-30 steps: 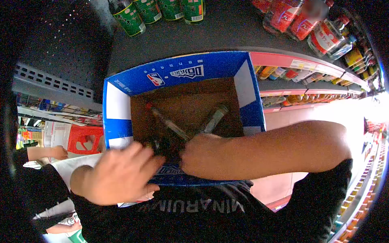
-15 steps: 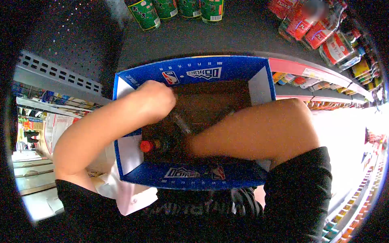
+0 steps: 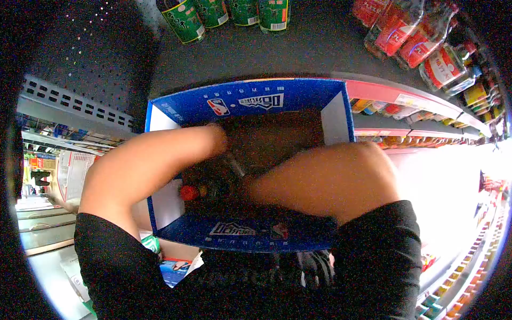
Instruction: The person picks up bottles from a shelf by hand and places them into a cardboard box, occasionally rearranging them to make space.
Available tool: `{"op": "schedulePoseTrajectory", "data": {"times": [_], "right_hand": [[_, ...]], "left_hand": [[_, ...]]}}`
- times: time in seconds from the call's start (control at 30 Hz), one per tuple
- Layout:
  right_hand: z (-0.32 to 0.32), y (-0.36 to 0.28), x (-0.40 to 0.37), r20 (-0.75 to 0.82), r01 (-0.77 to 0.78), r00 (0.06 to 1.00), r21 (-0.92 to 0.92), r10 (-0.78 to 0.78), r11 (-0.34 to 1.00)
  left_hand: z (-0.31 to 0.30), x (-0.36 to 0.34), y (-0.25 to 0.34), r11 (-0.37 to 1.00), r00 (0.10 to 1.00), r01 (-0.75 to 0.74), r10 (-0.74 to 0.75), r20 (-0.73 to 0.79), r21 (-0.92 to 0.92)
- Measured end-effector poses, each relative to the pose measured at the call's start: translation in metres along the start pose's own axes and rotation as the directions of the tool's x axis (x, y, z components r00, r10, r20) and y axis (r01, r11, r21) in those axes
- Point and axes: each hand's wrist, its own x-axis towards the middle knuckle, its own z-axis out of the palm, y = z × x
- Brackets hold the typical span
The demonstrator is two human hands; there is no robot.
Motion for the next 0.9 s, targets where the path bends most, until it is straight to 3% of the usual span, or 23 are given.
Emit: {"op": "schedulePoseTrajectory", "data": {"times": [0.53, 0.7, 0.73, 0.8, 0.87, 0.9], "right_hand": [[0.032, 0.012, 0.013, 0.017, 0.139, 0.99, -0.146, -0.139, 0.979], [0.016, -0.003, 0.001, 0.049, -0.219, 0.975, 0.037, 0.217, 0.975], [0.008, -0.007, -0.007, 0.044, -0.284, 0.959, 0.056, 0.282, 0.957], [-0.07, -0.018, -0.049, 0.211, -0.2, 0.947, -0.205, 0.243, 0.958], [-0.137, -0.021, -0.103, 0.231, -0.182, 0.937, -0.318, 0.263, 0.93], [-0.158, -0.022, -0.128, 0.166, -0.228, 0.944, -0.302, 0.286, 0.926]], "left_hand": [[0.024, 0.016, -0.02, 0.997, 0.997, -0.071, 0.07, 0.043, 0.008], [0.003, 0.016, 0.0, 0.993, 0.993, -0.122, 0.122, -0.009, 0.003], [-0.004, 0.014, 0.006, 0.989, 0.988, -0.147, 0.147, -0.039, 0.004], [-0.012, 0.012, 0.007, 0.981, 0.978, -0.195, 0.195, -0.076, 0.008], [-0.006, 0.006, 0.001, 0.975, 0.971, -0.219, 0.22, -0.096, 0.016], [-0.001, 0.001, -0.004, 0.974, 0.969, -0.225, 0.228, -0.094, 0.039]]}}
